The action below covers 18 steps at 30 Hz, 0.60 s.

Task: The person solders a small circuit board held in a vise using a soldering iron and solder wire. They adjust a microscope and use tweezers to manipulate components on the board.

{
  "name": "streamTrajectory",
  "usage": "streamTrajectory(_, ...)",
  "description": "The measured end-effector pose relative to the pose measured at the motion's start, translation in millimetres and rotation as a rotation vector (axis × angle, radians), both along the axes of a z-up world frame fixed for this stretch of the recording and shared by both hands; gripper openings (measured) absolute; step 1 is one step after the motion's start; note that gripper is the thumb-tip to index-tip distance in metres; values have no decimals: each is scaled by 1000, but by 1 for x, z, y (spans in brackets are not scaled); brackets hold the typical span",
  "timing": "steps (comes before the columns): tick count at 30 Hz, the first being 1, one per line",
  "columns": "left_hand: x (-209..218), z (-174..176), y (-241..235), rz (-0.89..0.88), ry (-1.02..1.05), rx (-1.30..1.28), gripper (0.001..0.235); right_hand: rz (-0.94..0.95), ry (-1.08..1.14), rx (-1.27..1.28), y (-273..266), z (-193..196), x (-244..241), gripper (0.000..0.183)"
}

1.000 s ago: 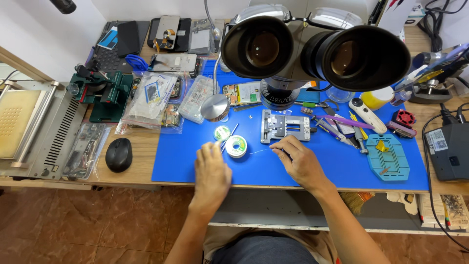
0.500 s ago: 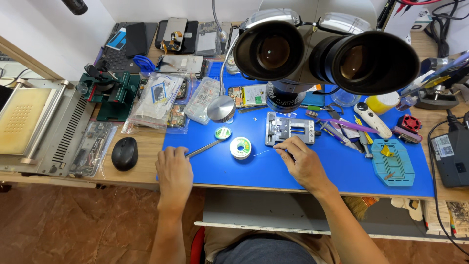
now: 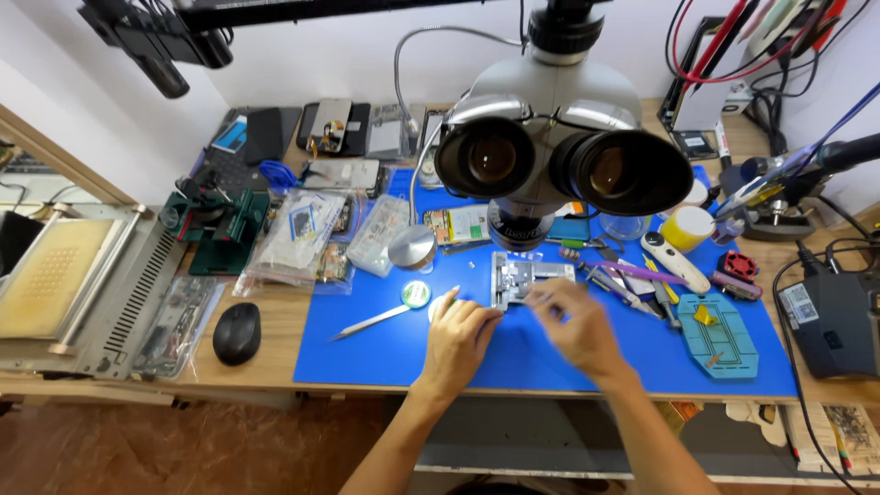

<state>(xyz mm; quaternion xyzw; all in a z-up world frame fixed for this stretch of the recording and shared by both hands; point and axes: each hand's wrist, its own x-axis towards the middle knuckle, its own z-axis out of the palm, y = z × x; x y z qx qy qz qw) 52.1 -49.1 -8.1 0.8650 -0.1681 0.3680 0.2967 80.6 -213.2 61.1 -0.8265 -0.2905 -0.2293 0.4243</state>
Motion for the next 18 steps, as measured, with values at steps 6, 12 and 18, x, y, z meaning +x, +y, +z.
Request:
streamTrajectory(6,0,27,0,37,-17,-9,6,-158,-89,411,-47,115,51,21)
streamTrajectory(12,3,28,2,48,-33,-15,6,135,205,139,-8,220,50,62)
streamTrajectory(18,1,25,1,34,-49,-52,6,166,532,153,17,245,58,49)
